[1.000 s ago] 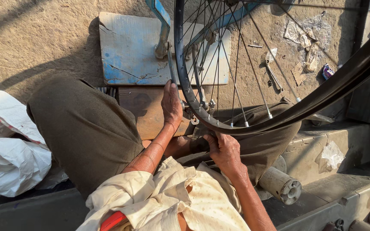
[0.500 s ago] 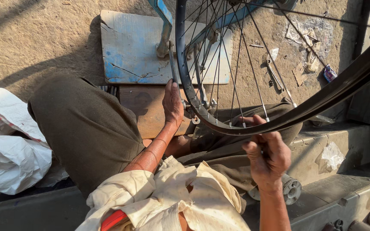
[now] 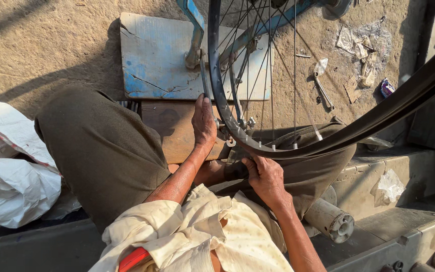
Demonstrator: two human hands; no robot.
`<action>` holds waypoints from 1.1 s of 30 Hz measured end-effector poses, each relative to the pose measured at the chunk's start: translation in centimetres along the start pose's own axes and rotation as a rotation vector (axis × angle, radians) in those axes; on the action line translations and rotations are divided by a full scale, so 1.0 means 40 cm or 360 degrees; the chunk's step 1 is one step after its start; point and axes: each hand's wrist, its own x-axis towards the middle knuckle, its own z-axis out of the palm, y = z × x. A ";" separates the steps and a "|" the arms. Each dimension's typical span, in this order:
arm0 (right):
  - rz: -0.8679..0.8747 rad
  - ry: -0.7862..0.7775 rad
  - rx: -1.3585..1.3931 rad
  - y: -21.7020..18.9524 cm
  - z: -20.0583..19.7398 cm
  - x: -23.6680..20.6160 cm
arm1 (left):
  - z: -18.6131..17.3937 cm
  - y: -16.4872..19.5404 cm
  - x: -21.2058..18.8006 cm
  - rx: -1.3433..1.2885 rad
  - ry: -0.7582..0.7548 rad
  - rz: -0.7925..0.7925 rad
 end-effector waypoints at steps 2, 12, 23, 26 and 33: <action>-0.0004 -0.0012 0.0010 0.007 -0.001 -0.012 | 0.000 0.009 -0.005 -0.0002 0.0031 -0.0035; 0.0017 -0.0012 -0.0027 -0.008 -0.015 0.001 | -0.004 0.014 -0.006 0.0052 0.0004 0.0136; 0.0145 -0.0006 -0.0005 -0.012 -0.019 0.009 | -0.003 0.031 -0.010 0.0014 0.0017 -0.0033; 0.0113 0.0054 0.0060 -0.024 -0.024 0.010 | -0.007 0.031 -0.011 0.0015 -0.0003 -0.0022; -0.0046 0.0221 0.0110 -0.026 -0.014 0.016 | -0.009 0.028 -0.010 0.0011 -0.0007 0.0047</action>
